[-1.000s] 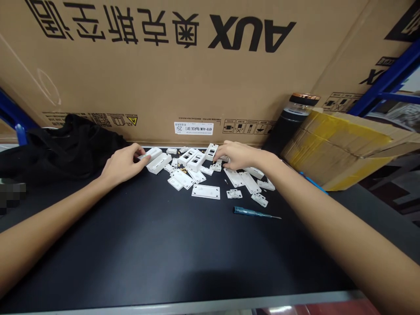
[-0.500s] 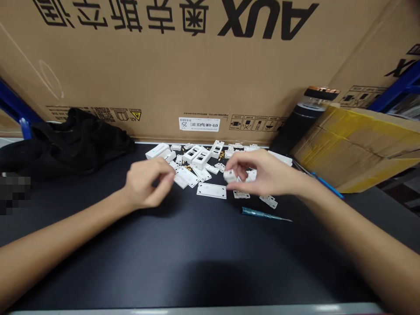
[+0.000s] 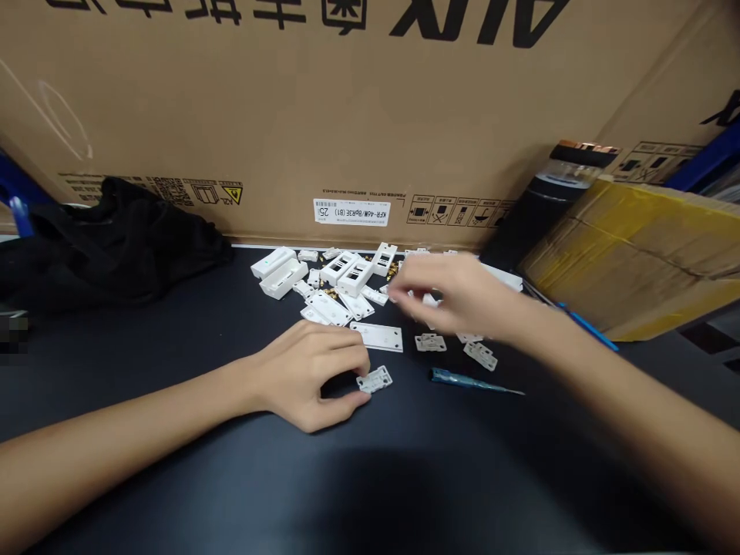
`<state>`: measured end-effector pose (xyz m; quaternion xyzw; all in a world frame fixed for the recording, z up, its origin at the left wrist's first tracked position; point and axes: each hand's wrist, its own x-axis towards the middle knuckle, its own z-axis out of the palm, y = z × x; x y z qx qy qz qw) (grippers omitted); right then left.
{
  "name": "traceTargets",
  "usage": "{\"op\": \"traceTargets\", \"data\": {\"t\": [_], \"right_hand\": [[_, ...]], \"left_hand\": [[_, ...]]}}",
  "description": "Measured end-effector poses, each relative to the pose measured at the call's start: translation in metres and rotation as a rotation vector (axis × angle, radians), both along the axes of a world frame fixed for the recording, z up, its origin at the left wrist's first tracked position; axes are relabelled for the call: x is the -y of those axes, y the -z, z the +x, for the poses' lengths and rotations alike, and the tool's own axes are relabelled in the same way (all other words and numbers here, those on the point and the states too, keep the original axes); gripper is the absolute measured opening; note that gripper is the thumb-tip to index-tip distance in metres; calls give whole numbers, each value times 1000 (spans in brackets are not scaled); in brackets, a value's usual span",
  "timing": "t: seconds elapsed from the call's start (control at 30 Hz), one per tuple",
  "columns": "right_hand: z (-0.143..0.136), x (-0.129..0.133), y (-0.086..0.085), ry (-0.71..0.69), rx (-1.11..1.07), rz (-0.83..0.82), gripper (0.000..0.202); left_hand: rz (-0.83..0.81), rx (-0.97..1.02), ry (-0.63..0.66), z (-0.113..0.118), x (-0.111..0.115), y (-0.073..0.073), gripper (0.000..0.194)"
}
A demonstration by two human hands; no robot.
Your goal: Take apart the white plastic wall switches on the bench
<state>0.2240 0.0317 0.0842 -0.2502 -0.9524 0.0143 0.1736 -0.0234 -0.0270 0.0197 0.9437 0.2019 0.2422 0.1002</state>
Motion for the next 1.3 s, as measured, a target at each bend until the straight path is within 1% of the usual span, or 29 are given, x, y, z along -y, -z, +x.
{"op": "traceTargets", "data": {"t": [0.03,0.07,0.1,0.13,0.2,0.27,0.37,0.47,0.6,0.8,0.93,1.03,1.2,1.3], "right_hand": [[3,-20,0,85,1,27,25],[6,-40,2,122,39,41,24],[8,-58,5,147,93,33,23],[8,-73,9,144,154,14,23],[8,-93,18,124,232,-15,21],[7,-101,23,109,264,-22,18],[5,-102,27,114,275,-29,12],[5,-101,26,134,286,-61,12],[4,-99,26,126,299,-73,20],[3,-97,25,172,333,-78,28],[3,-98,24,145,372,-54,32],[0,-98,23,135,393,-51,28],[-2,-101,24,151,359,-124,26],[0,-97,18,104,334,-122,22]], "left_hand": [[-10,-4,6,0,0,0,9],[-23,-4,9,1,0,1,6],[-37,-1,8,1,0,1,5],[-52,4,4,1,0,2,7],[-76,15,1,0,0,3,14],[-89,15,12,-1,-1,3,18],[-107,-3,28,-1,-1,2,18],[-103,-32,27,-1,-1,1,16],[-97,-57,33,-1,-1,0,15],[-114,-74,41,-2,-2,1,16],[-118,-82,46,-2,-3,1,16],[-119,-84,60,-2,-3,2,15],[-115,-71,81,-1,-4,3,14],[-109,-75,79,-2,-4,3,14]]}}
